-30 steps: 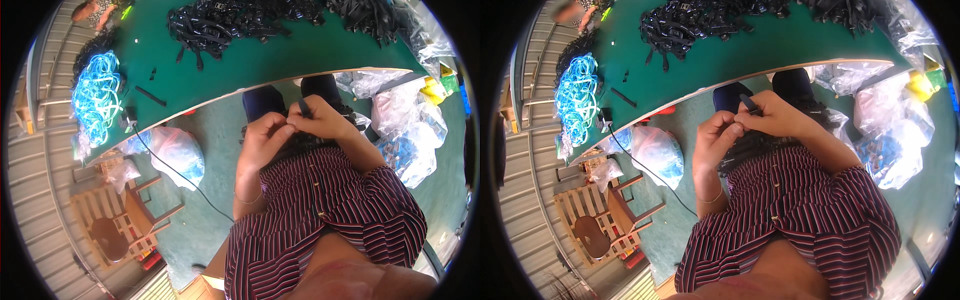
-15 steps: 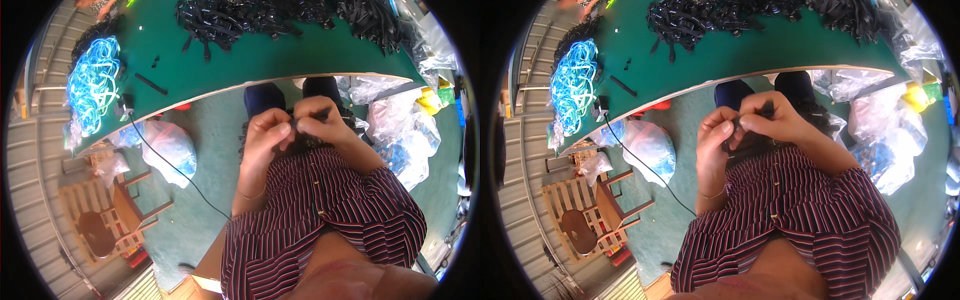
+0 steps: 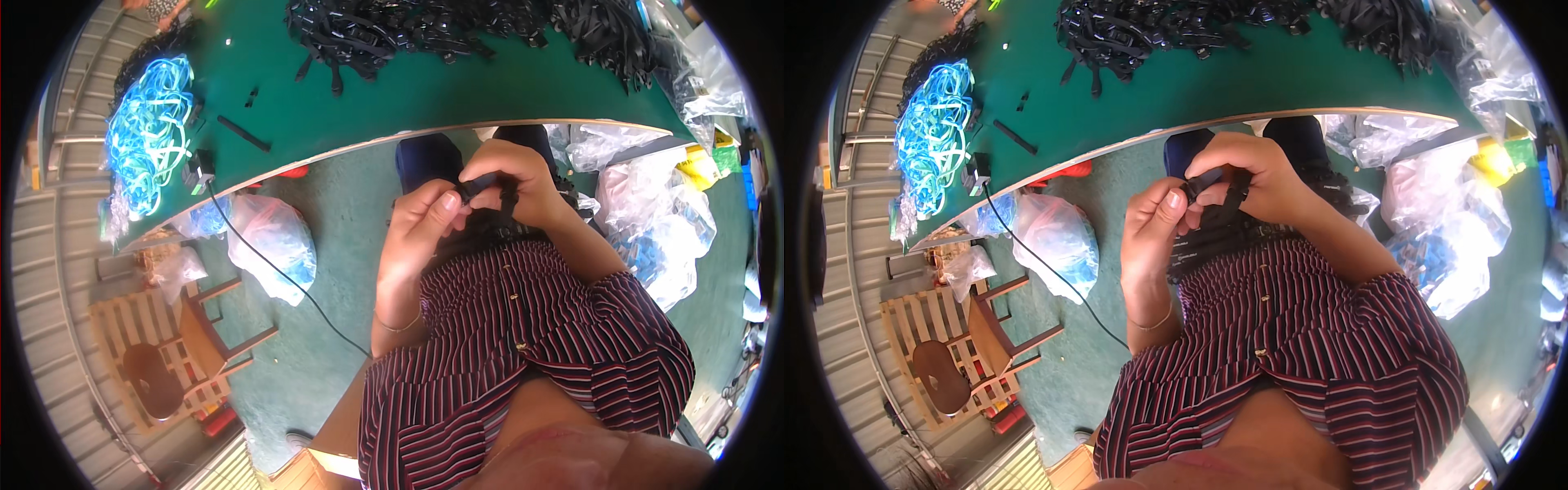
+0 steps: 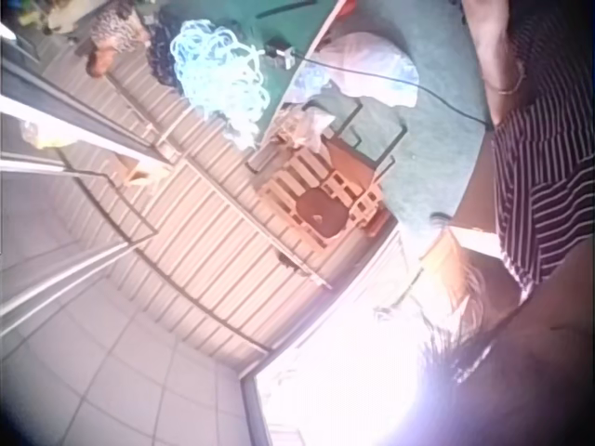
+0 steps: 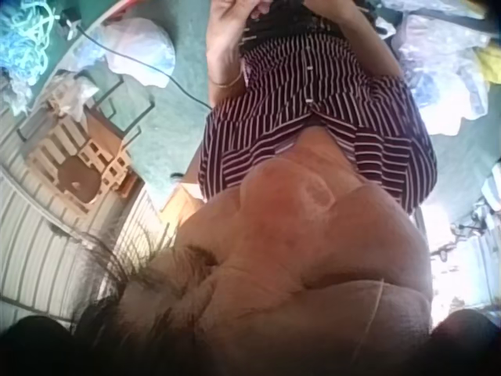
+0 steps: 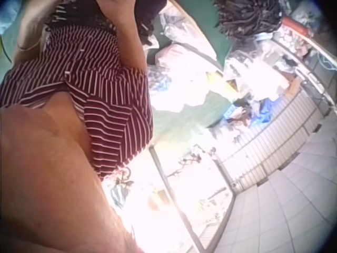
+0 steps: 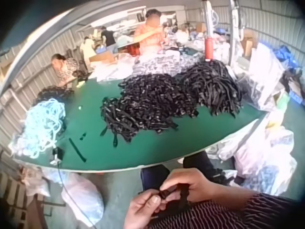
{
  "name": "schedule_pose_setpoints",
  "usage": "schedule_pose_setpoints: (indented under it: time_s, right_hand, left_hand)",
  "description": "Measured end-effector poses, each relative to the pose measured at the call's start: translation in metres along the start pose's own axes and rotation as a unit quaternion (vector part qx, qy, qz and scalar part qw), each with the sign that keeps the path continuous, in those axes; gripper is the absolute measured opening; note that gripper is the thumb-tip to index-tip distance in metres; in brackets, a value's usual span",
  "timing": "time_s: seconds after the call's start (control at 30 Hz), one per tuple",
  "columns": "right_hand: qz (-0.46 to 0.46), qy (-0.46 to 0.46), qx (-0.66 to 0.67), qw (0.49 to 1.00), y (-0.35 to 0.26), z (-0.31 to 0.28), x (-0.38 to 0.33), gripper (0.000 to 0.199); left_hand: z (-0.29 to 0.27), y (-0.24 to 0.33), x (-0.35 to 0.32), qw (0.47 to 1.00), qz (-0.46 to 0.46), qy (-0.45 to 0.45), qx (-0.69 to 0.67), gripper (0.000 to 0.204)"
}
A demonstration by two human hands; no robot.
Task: The person assembles small black plastic buckle and strap components by hand at a workshop table.
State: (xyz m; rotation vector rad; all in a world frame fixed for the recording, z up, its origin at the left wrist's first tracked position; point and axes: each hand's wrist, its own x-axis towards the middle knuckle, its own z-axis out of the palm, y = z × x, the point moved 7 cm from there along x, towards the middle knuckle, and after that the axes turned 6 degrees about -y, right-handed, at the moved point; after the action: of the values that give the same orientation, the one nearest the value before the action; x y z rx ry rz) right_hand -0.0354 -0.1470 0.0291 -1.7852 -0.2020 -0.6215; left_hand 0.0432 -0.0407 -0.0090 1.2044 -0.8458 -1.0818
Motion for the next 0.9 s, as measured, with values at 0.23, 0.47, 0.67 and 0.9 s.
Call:
schedule_pose_setpoints:
  time_s: [0.23, 0.47, 0.67, 0.9]
  right_hand:
    - [0.027, 0.001, 0.107, 0.994, 0.004, 0.001, -0.009, 0.023]
    - [0.037, 0.052, 0.154, 0.986, 0.014, -0.009, -0.017, 0.023]
    - [0.037, 0.058, 0.196, 0.978, 0.019, -0.01, -0.023, 0.022]
    - [0.083, 0.086, 0.137, 0.983, 0.021, -0.01, -0.018, 0.025]
  left_hand:
    - [0.012, -0.007, 0.006, 0.989, 0.047, -0.045, -0.13, 0.033]
    - [0.014, -0.016, 0.013, 0.99, -0.004, -0.022, -0.141, 0.036]
    - [0.022, -0.012, 0.02, 0.978, 0.029, -0.069, -0.196, 0.035]
    - [0.011, -0.016, 0.017, 0.979, 0.054, -0.041, -0.193, 0.034]
